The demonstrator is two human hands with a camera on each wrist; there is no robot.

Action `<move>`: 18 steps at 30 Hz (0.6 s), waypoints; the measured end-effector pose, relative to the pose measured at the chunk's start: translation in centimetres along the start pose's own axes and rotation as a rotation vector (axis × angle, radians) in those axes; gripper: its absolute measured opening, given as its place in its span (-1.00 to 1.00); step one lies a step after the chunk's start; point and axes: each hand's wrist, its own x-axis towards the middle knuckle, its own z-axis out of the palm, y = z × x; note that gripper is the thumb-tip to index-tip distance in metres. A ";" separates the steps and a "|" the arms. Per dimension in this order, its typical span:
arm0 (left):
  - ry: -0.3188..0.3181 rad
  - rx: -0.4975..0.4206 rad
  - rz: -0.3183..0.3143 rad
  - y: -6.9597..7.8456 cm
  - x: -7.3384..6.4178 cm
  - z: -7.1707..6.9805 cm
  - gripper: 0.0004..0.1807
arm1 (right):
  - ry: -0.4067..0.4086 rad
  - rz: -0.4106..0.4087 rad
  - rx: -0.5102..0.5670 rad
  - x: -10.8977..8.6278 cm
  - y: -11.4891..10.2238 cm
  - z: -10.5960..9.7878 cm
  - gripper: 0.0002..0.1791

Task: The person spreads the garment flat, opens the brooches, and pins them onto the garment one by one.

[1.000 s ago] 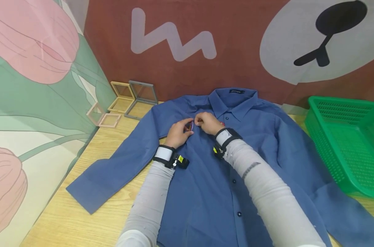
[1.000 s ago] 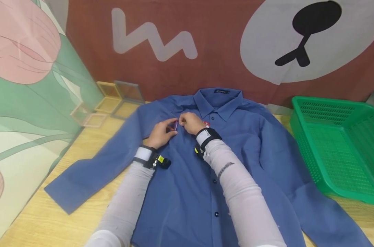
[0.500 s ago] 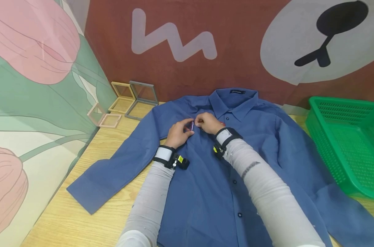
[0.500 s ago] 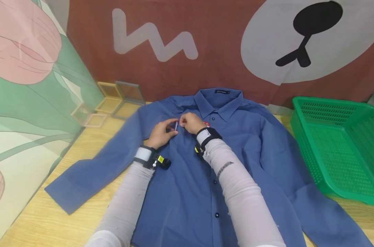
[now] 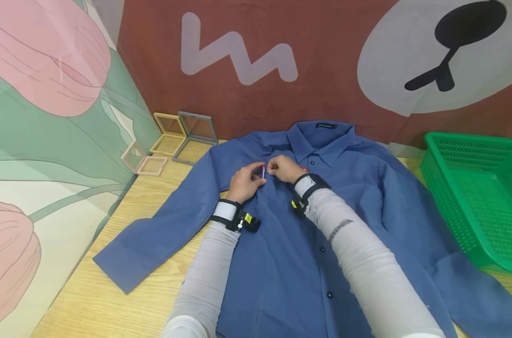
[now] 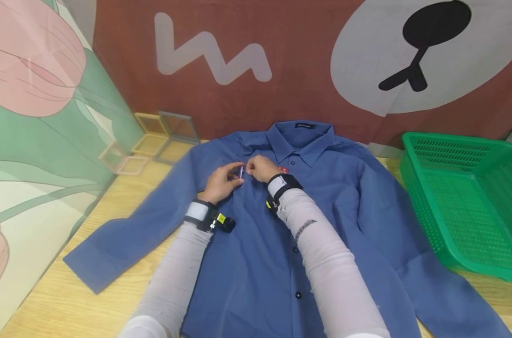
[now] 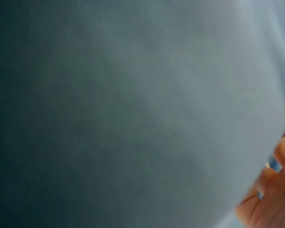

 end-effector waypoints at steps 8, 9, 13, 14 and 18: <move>-0.003 0.032 -0.010 0.2 0.1 0.0 -0.44 | -0.013 -0.013 -0.004 0.2 0.2 0.0 -0.88; -0.003 0.035 -0.010 0.2 0.1 0.0 -0.44 | -0.012 -0.014 0.001 0.3 0.2 0.0 -0.88; 0.007 0.037 -0.014 0.3 0.0 -0.1 -0.44 | -0.006 -0.017 0.022 0.4 0.4 0.3 -0.88; 0.009 0.036 -0.016 0.3 0.0 -0.1 -0.44 | -0.007 -0.014 0.029 0.4 0.4 0.3 -0.88; -0.005 0.012 -0.012 0.4 -0.2 -0.2 -0.43 | -0.013 -0.012 0.014 0.4 0.2 0.5 -0.87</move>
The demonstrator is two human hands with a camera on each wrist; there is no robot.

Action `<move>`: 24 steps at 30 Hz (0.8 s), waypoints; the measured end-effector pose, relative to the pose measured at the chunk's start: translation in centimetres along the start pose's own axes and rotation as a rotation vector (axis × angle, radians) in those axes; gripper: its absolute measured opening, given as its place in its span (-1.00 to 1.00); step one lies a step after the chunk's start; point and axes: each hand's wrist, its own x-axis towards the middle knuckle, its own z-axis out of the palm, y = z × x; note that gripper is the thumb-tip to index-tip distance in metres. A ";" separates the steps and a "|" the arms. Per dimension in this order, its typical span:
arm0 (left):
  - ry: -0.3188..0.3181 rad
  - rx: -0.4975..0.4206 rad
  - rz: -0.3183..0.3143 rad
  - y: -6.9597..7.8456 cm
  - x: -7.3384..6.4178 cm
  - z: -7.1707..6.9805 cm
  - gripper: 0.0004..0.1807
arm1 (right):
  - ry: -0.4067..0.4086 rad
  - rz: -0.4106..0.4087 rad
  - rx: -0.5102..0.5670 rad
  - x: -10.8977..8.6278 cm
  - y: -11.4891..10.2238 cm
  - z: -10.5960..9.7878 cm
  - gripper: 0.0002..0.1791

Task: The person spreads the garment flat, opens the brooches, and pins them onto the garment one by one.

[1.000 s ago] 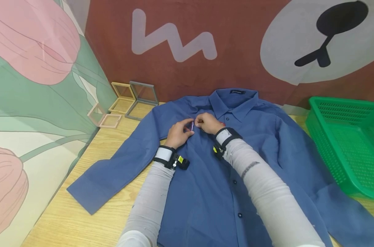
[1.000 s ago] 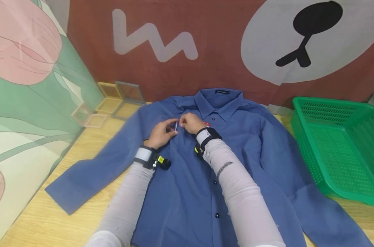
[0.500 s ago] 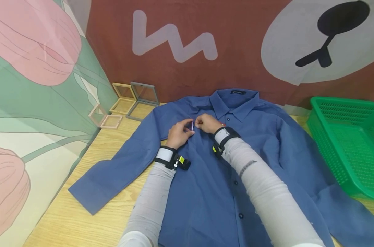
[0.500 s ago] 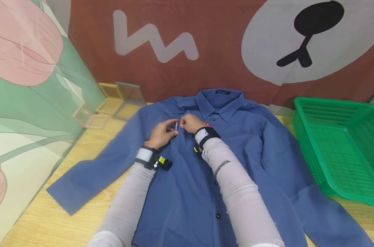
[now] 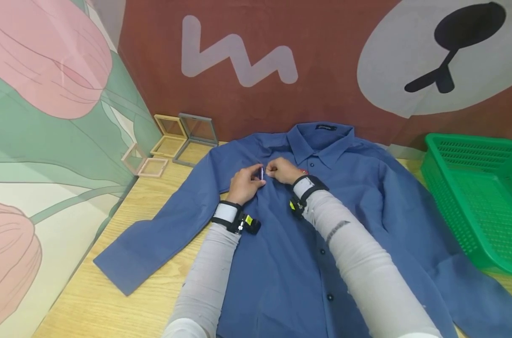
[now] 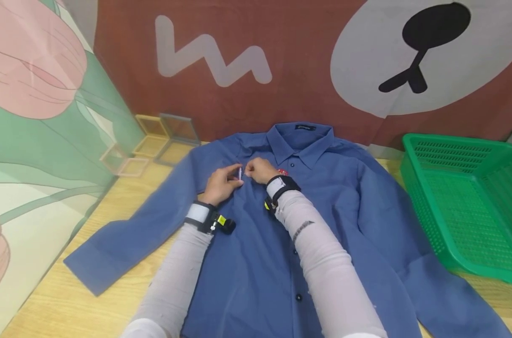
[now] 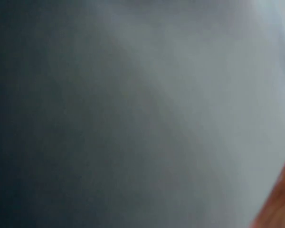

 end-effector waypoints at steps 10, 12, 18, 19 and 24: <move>-0.044 -0.161 0.023 -0.6 0.0 -0.5 -0.43 | 0.019 -0.018 0.041 -0.2 -0.3 0.0 -0.85; -0.051 -0.167 0.021 -0.8 0.0 -0.4 -0.43 | -0.007 -0.029 0.073 -0.1 0.0 -0.1 -0.86; -0.072 -0.187 0.017 -1.1 0.3 -0.2 -0.44 | -0.109 -0.042 0.149 0.0 0.7 -1.1 -0.85; -0.072 -0.191 0.020 -1.1 0.3 -0.2 -0.44 | -0.118 -0.048 0.158 0.0 0.7 -1.2 -0.85; -0.074 -0.212 0.027 -1.1 0.3 -0.3 -0.43 | -0.112 -0.095 0.205 -0.1 1.0 -1.2 -0.86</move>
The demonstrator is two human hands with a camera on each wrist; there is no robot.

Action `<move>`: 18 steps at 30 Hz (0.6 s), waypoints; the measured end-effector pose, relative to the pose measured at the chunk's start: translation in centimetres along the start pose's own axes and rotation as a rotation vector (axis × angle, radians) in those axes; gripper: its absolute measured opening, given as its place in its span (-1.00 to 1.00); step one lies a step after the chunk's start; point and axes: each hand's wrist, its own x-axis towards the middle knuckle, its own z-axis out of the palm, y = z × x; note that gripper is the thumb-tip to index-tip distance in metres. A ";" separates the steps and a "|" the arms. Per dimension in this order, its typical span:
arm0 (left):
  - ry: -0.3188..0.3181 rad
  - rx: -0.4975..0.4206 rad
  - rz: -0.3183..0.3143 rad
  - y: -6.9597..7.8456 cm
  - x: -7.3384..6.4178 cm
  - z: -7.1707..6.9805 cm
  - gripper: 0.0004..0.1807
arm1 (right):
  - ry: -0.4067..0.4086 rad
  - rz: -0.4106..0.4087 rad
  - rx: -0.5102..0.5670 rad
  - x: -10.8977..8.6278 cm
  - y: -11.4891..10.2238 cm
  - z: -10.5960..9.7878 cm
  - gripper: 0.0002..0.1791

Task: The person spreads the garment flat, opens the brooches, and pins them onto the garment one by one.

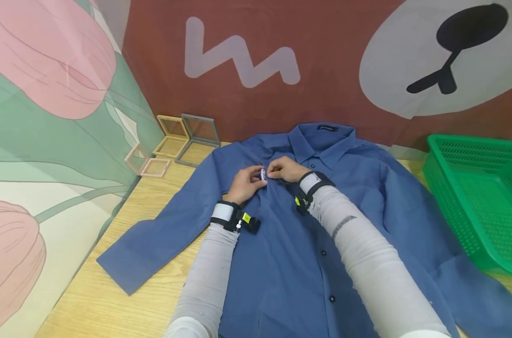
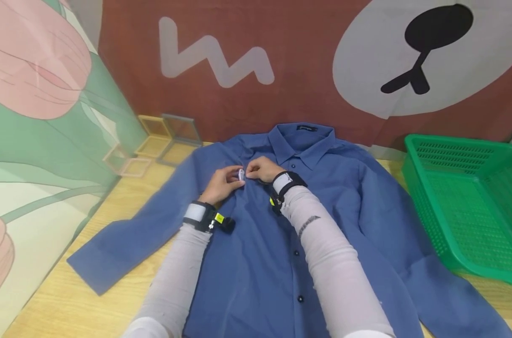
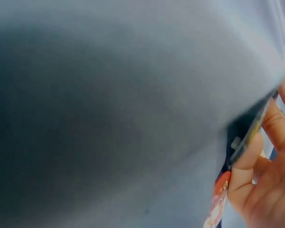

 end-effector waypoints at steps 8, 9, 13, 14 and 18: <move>-0.024 -0.029 0.002 0.4 0.3 -0.1 -0.43 | 0.044 -0.031 -0.005 0.0 0.6 -0.2 -0.89; -0.024 -0.028 0.005 0.4 0.3 0.0 -0.43 | 0.047 -0.033 -0.007 0.1 0.7 -0.2 -0.90; -0.023 -0.036 0.007 0.3 0.3 0.0 -0.44 | 0.060 -0.015 0.001 0.2 0.6 0.1 -0.90; -0.023 -0.040 0.009 0.2 0.3 0.1 -0.44 | 0.061 -0.011 0.001 0.3 0.6 0.2 -0.89; -0.016 -0.056 0.004 0.0 0.0 0.1 -0.44 | 0.061 0.014 0.003 0.3 0.3 0.7 -0.86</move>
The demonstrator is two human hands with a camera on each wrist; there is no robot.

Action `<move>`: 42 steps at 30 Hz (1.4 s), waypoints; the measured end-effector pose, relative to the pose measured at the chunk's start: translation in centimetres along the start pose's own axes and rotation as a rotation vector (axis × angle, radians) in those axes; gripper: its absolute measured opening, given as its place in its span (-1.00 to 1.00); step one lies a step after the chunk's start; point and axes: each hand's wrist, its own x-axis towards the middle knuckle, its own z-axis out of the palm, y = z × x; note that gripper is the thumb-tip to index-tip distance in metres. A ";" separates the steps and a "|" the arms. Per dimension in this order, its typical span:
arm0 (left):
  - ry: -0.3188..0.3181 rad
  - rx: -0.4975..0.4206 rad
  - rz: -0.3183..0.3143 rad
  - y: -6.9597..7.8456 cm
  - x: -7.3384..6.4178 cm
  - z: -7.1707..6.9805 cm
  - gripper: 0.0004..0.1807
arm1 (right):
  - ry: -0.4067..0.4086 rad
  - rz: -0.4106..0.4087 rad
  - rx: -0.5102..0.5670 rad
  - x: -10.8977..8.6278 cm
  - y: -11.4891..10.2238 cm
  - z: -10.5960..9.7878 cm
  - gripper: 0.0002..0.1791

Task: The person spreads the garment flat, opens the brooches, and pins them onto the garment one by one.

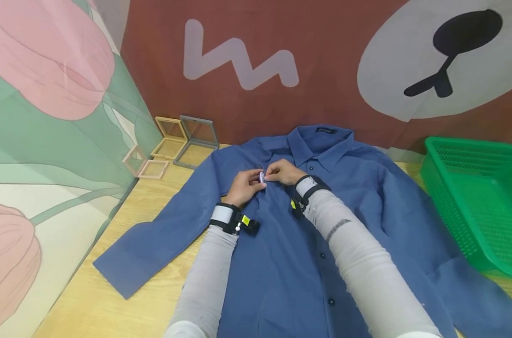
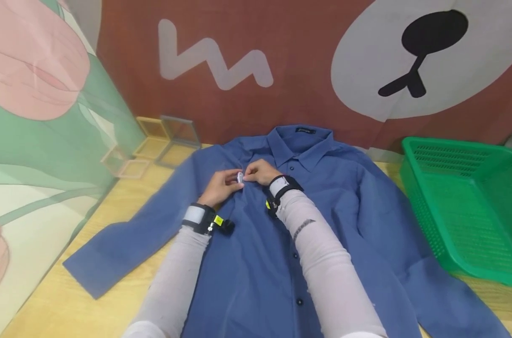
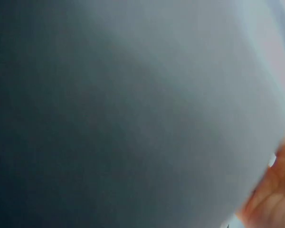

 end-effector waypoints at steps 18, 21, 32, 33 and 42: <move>0.020 0.086 0.041 0.9 -0.7 0.9 -0.44 | 0.053 0.086 -0.032 -1.6 -0.6 0.3 -0.81; 0.012 0.133 0.067 1.3 -0.6 0.9 -0.44 | 0.067 0.060 -0.025 -1.9 -0.5 0.0 -0.84; -0.015 0.359 0.126 1.8 -0.5 0.6 -0.41 | 0.196 0.059 -0.093 -6.4 0.3 -2.6 -0.76; -0.015 0.399 0.136 1.8 -0.5 0.5 -0.41 | 0.197 0.066 -0.140 -7.1 0.5 -3.0 -0.74; -0.053 0.649 0.173 2.4 0.0 0.8 -0.46 | -0.083 0.308 -0.484 -13.5 1.1 -4.2 -0.23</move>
